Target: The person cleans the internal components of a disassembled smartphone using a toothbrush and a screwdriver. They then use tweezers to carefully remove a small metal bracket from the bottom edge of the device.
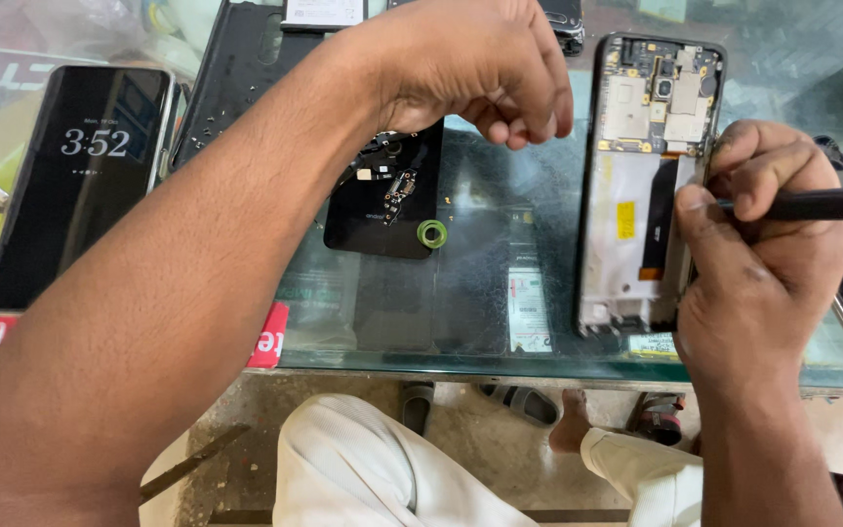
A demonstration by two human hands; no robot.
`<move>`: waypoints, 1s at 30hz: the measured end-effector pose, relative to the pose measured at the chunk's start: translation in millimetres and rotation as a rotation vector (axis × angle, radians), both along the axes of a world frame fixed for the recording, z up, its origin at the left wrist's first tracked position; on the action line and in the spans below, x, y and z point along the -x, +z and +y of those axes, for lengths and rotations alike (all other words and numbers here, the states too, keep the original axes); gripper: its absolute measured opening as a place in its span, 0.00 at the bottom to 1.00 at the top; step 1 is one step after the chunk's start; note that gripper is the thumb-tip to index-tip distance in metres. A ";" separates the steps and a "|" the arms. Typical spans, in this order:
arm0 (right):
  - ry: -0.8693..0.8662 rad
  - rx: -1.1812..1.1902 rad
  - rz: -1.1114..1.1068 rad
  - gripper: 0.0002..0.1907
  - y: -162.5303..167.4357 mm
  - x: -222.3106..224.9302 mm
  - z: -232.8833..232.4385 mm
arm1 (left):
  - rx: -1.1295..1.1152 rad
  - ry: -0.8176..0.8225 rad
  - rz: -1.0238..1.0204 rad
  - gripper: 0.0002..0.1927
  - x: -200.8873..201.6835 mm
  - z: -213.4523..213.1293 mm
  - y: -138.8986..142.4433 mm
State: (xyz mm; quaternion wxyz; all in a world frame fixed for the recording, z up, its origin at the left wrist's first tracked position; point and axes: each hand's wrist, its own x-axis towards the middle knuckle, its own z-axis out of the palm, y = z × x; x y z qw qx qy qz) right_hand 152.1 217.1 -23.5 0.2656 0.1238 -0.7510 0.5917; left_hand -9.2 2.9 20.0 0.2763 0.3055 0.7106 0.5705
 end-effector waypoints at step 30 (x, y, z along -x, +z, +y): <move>-0.013 -0.132 -0.069 0.19 -0.7 -0.4 -4.5 | -0.002 0.119 0.044 0.14 10.4 1.3 -9.2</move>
